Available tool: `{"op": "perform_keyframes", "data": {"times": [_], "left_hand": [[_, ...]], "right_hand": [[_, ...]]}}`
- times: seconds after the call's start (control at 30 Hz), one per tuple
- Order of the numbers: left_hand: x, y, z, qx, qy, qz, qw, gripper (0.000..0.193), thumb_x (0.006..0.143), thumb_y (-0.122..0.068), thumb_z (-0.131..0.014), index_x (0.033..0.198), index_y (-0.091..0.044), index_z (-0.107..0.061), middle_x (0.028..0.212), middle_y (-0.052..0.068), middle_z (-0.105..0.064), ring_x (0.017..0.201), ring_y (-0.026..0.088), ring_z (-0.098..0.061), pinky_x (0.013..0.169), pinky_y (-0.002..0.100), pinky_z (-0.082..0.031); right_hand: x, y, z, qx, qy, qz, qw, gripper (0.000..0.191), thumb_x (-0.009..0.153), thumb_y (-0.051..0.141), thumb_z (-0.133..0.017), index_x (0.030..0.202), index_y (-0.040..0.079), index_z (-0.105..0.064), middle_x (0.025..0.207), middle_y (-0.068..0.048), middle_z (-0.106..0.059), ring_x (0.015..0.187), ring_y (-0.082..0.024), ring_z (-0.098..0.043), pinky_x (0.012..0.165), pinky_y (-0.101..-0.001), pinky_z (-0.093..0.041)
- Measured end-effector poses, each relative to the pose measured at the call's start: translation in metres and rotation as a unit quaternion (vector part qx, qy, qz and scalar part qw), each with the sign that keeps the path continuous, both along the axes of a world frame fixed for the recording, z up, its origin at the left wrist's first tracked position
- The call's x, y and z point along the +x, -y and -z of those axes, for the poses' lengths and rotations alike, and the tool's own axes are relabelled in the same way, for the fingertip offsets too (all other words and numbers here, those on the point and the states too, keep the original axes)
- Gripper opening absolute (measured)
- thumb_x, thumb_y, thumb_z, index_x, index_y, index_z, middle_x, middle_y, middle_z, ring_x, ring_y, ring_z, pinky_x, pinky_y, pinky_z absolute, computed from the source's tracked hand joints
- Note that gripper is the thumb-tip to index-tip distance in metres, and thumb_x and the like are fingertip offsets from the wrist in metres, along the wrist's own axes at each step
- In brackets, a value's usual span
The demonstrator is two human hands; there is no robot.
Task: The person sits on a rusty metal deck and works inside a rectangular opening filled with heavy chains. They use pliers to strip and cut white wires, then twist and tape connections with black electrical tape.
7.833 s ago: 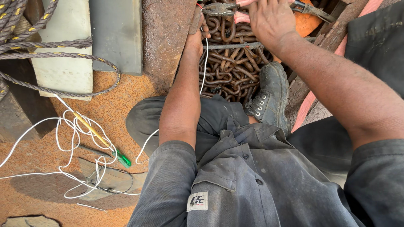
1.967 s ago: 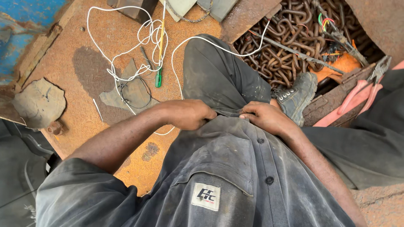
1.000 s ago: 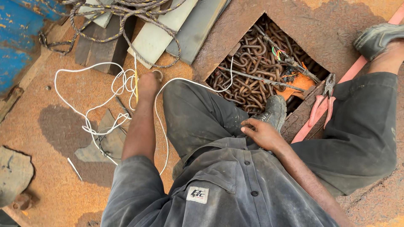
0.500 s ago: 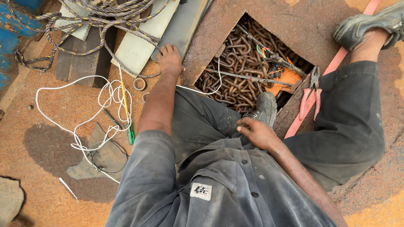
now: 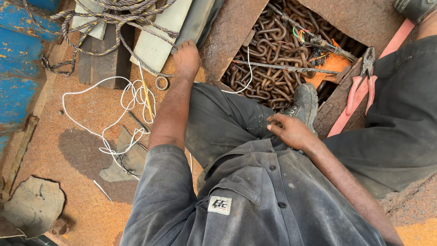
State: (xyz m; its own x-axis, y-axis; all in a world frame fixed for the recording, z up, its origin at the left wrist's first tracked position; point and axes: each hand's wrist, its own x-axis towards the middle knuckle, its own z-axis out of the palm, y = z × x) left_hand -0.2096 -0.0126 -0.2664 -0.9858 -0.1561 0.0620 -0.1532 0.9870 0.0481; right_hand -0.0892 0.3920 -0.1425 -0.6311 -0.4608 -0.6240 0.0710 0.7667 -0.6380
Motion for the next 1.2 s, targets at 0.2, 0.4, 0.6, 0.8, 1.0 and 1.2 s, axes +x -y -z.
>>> {"op": "perform_keyframes", "data": {"times": [0.2,0.4,0.6,0.8,1.0,1.2], "left_hand": [[0.0,-0.005,0.015,-0.055,0.006,0.015,0.998,0.015,0.088,-0.006,-0.064,0.102,-0.003,-0.061,0.107,0.017,-0.065,0.099,0.034,-0.068,0.075,0.045,-0.06],[-0.003,-0.006,0.009,-0.033,0.02,-0.009,0.999,0.016,0.096,-0.009,-0.066,0.11,-0.002,-0.061,0.114,0.017,-0.065,0.11,0.034,-0.067,0.079,0.046,-0.06],[0.038,0.003,-0.027,0.174,-0.266,0.052,0.947,0.034,0.095,-0.028,-0.08,0.117,-0.006,-0.068,0.127,0.017,-0.068,0.121,0.039,-0.063,0.1,0.047,-0.052],[0.124,0.086,-0.028,0.281,-0.132,-0.384,0.87,0.027,0.098,-0.028,-0.073,0.118,-0.01,-0.074,0.117,0.011,-0.077,0.113,0.03,-0.073,0.1,0.043,-0.057],[0.137,0.087,0.009,0.164,-0.082,-0.281,0.942,0.073,0.064,-0.036,-0.097,0.123,-0.005,-0.066,0.122,0.026,-0.061,0.111,0.047,-0.059,0.089,0.055,-0.049],[0.131,0.083,0.015,0.237,0.002,-0.343,0.909,0.059,0.076,-0.032,-0.089,0.122,-0.006,-0.063,0.122,0.017,-0.064,0.109,0.034,-0.066,0.094,0.046,-0.054]], "right_hand": [[0.002,-0.004,0.001,0.001,0.002,0.015,1.0,0.046,0.095,0.04,-0.063,0.129,0.01,-0.066,0.119,-0.013,-0.075,0.109,-0.028,-0.073,0.091,-0.0406,-0.056],[0.002,-0.003,-0.001,-0.014,0.006,0.029,0.999,0.046,0.094,0.04,-0.064,0.129,0.01,-0.066,0.119,-0.012,-0.075,0.109,-0.026,-0.073,0.092,-0.0396,-0.056],[-0.001,-0.006,0.0,0.008,0.005,0.033,0.999,0.045,0.096,0.038,-0.063,0.132,0.01,-0.066,0.121,-0.014,-0.074,0.109,-0.027,-0.072,0.092,-0.04,-0.055],[-0.005,0.0,0.005,0.0,0.021,0.017,1.0,0.045,0.096,0.034,-0.064,0.133,0.008,-0.065,0.121,-0.014,-0.074,0.106,-0.027,-0.072,0.091,-0.0395,-0.055],[-0.003,0.004,0.004,0.021,0.019,0.016,0.999,0.046,0.096,0.033,-0.065,0.134,0.008,-0.064,0.119,-0.014,-0.075,0.105,-0.026,-0.072,0.091,-0.039,-0.055],[0.001,-0.004,0.007,-0.001,0.006,0.035,0.999,0.043,0.097,0.031,-0.065,0.133,0.007,-0.065,0.118,-0.014,-0.075,0.104,-0.025,-0.071,0.09,-0.0386,-0.054]]}}
